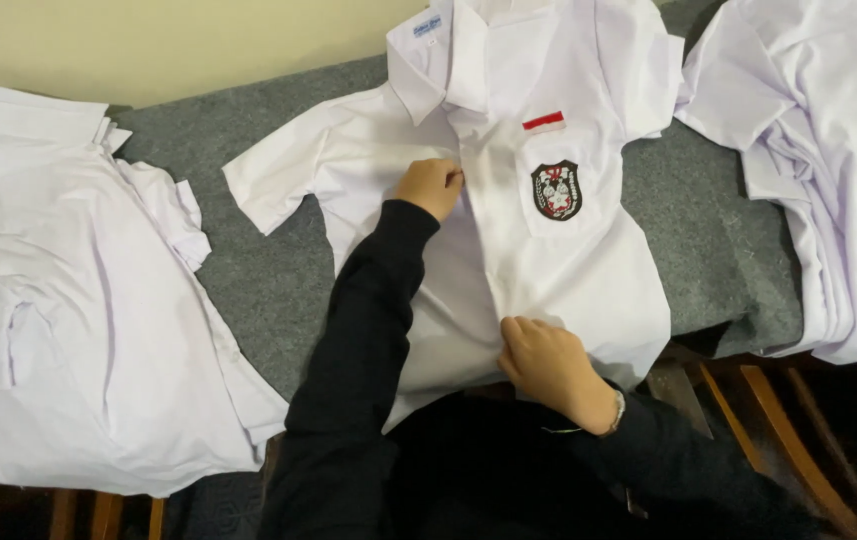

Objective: Buttoning and folding a white school shirt on a flat work surface

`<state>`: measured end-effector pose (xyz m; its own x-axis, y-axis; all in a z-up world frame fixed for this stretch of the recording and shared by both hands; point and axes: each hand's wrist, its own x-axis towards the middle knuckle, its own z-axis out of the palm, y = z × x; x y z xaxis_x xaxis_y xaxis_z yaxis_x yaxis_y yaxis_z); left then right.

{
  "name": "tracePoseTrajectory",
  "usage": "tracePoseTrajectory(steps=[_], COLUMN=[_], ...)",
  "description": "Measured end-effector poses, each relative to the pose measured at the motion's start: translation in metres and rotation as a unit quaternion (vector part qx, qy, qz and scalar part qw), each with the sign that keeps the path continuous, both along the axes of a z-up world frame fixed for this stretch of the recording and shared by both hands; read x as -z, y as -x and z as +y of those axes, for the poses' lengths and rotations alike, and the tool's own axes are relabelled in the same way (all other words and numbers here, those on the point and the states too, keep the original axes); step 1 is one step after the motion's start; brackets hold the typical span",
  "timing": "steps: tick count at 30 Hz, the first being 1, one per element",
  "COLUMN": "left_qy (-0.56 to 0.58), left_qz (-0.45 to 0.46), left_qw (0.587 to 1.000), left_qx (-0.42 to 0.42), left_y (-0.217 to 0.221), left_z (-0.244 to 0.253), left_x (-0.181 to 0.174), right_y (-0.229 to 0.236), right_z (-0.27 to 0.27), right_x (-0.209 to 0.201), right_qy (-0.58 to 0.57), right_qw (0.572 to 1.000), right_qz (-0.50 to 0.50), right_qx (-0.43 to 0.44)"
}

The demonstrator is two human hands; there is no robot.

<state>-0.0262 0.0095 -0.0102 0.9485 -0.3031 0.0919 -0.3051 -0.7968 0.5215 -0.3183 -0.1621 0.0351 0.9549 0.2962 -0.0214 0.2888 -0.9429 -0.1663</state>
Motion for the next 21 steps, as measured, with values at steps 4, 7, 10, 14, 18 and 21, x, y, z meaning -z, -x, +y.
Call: tracePoseTrajectory(steps=[4, 7, 10, 14, 18, 21], left_qy=[0.128, 0.256, 0.301, 0.275, 0.332, 0.323], left_qz=[0.101, 0.165, 0.162, 0.077, 0.07, 0.05], left_qw=[0.979, 0.939, 0.93, 0.949, 0.928, 0.932], left_qx=[-0.123, -0.158, -0.136, -0.136, -0.153, -0.154], left_y=[-0.013, -0.018, -0.029, -0.038, -0.023, -0.016], left_z=[-0.01, -0.008, -0.007, -0.011, -0.015, -0.017], left_x=[-0.015, -0.027, -0.013, 0.017, -0.004, -0.012], right_y=[-0.002, -0.003, -0.003, -0.004, -0.002, -0.005], right_z=[0.007, 0.006, 0.006, 0.002, 0.005, 0.005], right_x=[0.005, 0.01, 0.017, 0.026, 0.049, 0.025], right_qy=[0.025, 0.013, 0.02, 0.018, 0.013, -0.031], right_qw=[0.999, 0.999, 1.0, 0.999, 0.999, 0.999], right_qz=[0.027, 0.029, 0.01, 0.048, -0.046, -0.011], right_qx=[-0.002, -0.018, -0.014, 0.003, -0.026, -0.031])
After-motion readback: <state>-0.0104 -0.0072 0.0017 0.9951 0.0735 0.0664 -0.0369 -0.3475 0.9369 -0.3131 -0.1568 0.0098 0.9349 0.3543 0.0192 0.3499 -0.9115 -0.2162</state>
